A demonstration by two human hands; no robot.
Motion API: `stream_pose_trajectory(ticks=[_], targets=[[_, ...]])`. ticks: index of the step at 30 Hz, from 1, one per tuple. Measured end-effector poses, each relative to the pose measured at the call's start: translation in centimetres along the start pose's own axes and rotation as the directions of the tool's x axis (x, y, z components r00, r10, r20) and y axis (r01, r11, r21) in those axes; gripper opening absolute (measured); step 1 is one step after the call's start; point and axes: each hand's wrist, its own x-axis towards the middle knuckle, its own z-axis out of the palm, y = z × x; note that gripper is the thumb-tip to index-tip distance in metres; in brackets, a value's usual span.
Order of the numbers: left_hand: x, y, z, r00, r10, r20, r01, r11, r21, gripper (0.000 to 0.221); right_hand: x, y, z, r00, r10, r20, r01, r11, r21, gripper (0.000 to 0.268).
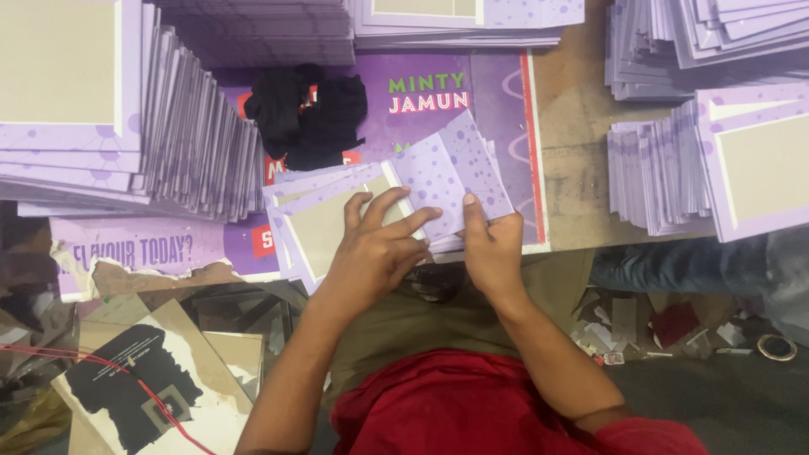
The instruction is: The person wipes the surface of purple cards with a black cloth, then folds each card in half and places it on a stack. The person repeats this process for multiple cards.
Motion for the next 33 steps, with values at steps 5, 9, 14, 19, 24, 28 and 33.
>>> stream_pose_trajectory(ticks=[5,9,14,19,24,28,33], targets=[[-0.2,-0.3,-0.3,0.999,0.003,-0.039,-0.006,0.996,-0.089,0.011,-1.3,-2.3,-0.3,0.997,0.039,0.072,-0.014,0.949,-0.314,0.033],[-1.2,-1.0,1.0,0.983,-0.099,-0.153,0.064,0.974,-0.216,0.021,-3.8,-3.7,0.9,0.867,-0.378,0.323,0.49,0.764,-0.421,0.036],[-1.1,-2.0,1.9,0.963,-0.163,-0.213,0.115,0.968,-0.221,0.047,-4.7,-3.7,2.5,0.631,-0.607,0.483,0.774,0.451,-0.444,0.036],[-1.0,-1.1,0.7,0.976,-0.16,-0.147,0.128,0.97,-0.209,0.054,-2.8,-1.7,0.8,0.994,0.056,0.096,-0.042,0.989,-0.14,0.031],[-0.9,-0.2,-0.8,0.97,-0.176,-0.17,0.212,0.951,0.225,0.107,0.3,0.1,-3.2,0.97,0.165,0.18,-0.228,0.876,0.425,0.023],[-0.4,-0.4,-1.2,0.966,-0.253,-0.058,0.259,0.923,0.285,0.118,0.6,0.0,-4.5,0.947,0.234,0.222,-0.309,0.857,0.412,0.026],[-0.4,-0.6,-1.5,0.978,-0.196,-0.071,0.207,0.957,0.204,0.116,0.9,-0.7,-4.9,0.916,0.297,0.27,-0.395,0.785,0.477,0.031]])
